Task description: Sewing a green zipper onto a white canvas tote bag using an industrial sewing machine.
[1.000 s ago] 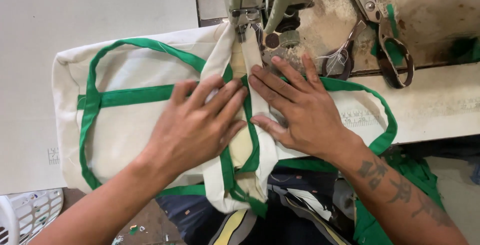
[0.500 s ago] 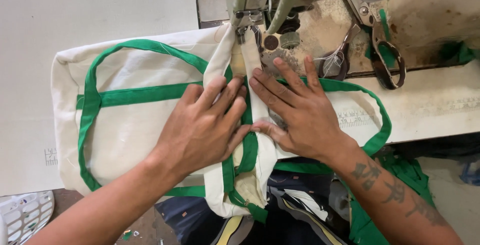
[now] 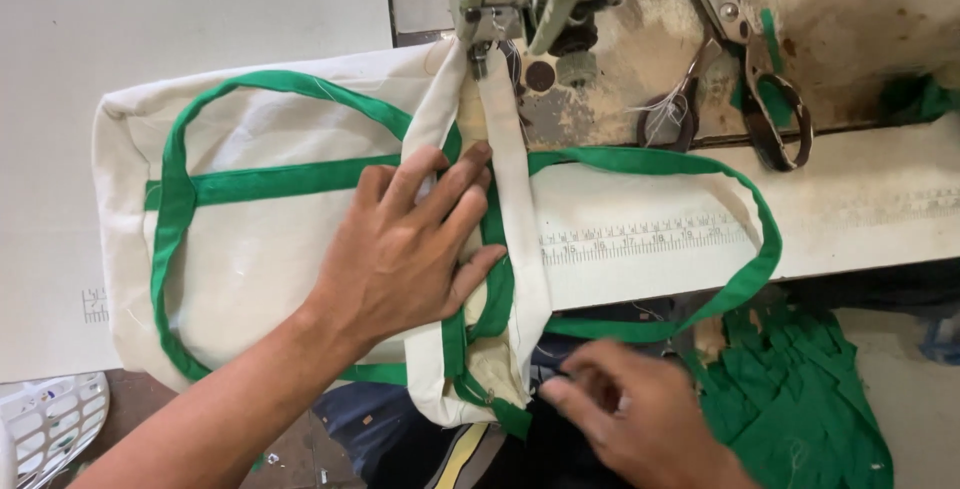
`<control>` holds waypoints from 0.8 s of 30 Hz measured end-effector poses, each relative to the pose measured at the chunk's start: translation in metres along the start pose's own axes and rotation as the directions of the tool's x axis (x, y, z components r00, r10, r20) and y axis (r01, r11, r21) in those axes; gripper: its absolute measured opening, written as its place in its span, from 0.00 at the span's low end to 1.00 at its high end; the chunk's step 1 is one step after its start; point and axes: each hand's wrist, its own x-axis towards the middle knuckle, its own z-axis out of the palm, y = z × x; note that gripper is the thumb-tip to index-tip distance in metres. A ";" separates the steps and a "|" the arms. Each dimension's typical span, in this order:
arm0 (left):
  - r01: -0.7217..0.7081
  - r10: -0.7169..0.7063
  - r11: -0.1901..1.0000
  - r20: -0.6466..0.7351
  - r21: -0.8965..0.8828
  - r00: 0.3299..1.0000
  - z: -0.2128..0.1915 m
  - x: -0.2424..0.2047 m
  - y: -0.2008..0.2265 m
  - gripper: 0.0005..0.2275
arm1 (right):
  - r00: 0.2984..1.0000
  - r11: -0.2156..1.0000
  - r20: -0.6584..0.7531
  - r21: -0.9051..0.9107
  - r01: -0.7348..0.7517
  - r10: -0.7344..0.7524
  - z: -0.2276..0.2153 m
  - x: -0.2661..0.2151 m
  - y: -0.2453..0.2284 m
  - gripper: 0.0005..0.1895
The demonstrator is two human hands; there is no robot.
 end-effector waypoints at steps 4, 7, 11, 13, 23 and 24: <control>0.039 -0.038 0.999 -0.032 0.024 0.999 0.005 -0.003 0.002 0.24 | 0.997 0.950 0.011 0.303 0.071 -0.078 0.064 -0.002 0.019 0.22; 0.089 -0.091 0.994 -0.017 -0.067 0.996 0.003 -0.004 0.005 0.30 | 0.969 0.886 -0.093 0.394 0.246 -0.228 0.046 0.006 -0.012 0.09; 0.079 -0.080 0.994 -0.011 -0.072 0.997 0.001 -0.004 0.010 0.27 | 0.954 0.954 -0.006 -0.032 0.298 -0.298 0.035 -0.045 0.011 0.25; 0.073 -0.077 0.995 -0.056 -0.063 0.995 0.001 -0.002 0.014 0.25 | 0.896 0.906 0.129 0.073 0.418 -0.424 0.004 -0.039 -0.010 0.09; 0.047 -0.056 0.990 -0.067 -0.134 0.996 0.000 -0.001 0.008 0.21 | 0.607 0.761 0.629 -0.036 0.647 -0.486 0.015 0.010 -0.026 0.04; 0.050 -0.061 0.990 -0.078 -0.135 0.995 0.001 -0.001 0.008 0.20 | 0.592 0.796 0.690 -0.038 0.604 -0.417 0.015 0.013 -0.026 0.06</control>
